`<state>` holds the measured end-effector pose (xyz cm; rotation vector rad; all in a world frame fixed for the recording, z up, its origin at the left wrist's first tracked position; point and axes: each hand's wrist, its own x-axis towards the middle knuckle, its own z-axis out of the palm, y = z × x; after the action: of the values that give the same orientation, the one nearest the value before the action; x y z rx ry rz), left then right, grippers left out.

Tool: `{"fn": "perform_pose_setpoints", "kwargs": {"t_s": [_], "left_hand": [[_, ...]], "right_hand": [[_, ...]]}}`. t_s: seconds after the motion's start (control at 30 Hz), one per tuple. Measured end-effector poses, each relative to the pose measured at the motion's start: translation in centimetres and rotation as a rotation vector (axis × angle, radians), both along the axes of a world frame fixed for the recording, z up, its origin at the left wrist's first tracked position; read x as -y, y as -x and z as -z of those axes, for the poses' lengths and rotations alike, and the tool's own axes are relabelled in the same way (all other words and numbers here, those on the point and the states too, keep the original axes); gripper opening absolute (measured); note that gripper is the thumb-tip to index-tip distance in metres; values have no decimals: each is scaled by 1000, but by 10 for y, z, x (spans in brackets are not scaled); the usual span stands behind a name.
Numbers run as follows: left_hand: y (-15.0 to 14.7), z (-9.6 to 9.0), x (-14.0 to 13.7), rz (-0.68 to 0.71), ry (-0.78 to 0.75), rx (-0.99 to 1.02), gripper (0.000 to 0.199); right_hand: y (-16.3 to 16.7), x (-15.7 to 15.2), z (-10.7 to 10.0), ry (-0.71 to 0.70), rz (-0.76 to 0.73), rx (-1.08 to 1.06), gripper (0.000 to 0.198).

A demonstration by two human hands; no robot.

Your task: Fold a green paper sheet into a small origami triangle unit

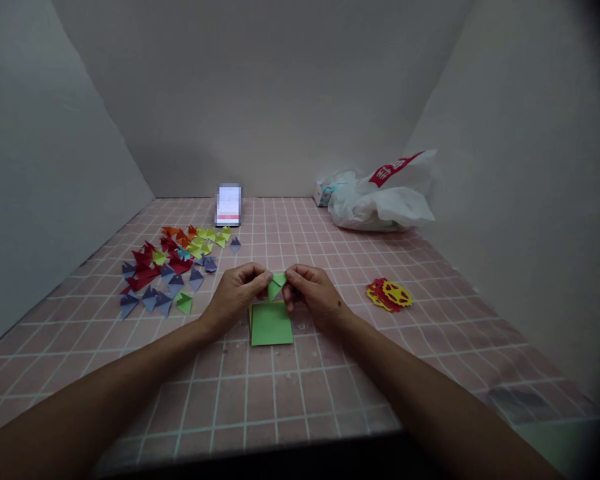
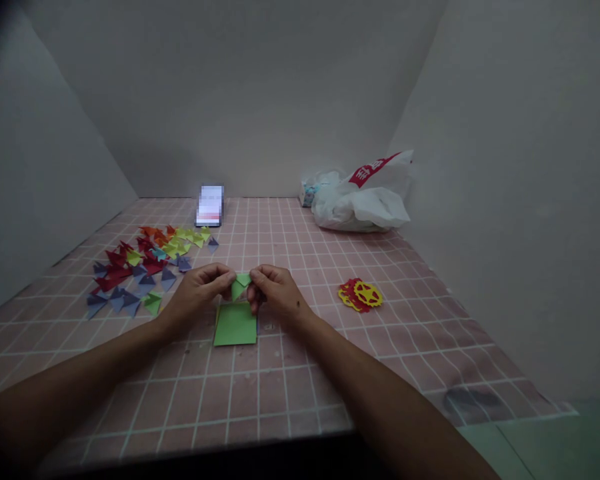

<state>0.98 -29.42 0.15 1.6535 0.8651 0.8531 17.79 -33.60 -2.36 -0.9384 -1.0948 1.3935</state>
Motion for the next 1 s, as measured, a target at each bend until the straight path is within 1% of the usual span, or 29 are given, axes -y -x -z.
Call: {"fn": "perform_pose_setpoints", "kwargs": {"t_s": [0.17,0.3,0.47,0.8,1.0], "left_hand": [[0,0,-1,-20,-13,-15,24],[1,1,-2,-35,-32,-15,25],[1,2,-3,-44,-34,-12,25],[-1,2,-2,-38,-46,-23,24],[-1,4,-1,-51,-51,-27,23]], "right_hand": [[0,0,0,4,1,-40,30],[0,-1,-1,0,32,-67,24],[-1,0,-1,-6,19,-59,19],[-1,1,-1,-13,47,23,20],[1,2,-4,-12,14,1,26]]}}
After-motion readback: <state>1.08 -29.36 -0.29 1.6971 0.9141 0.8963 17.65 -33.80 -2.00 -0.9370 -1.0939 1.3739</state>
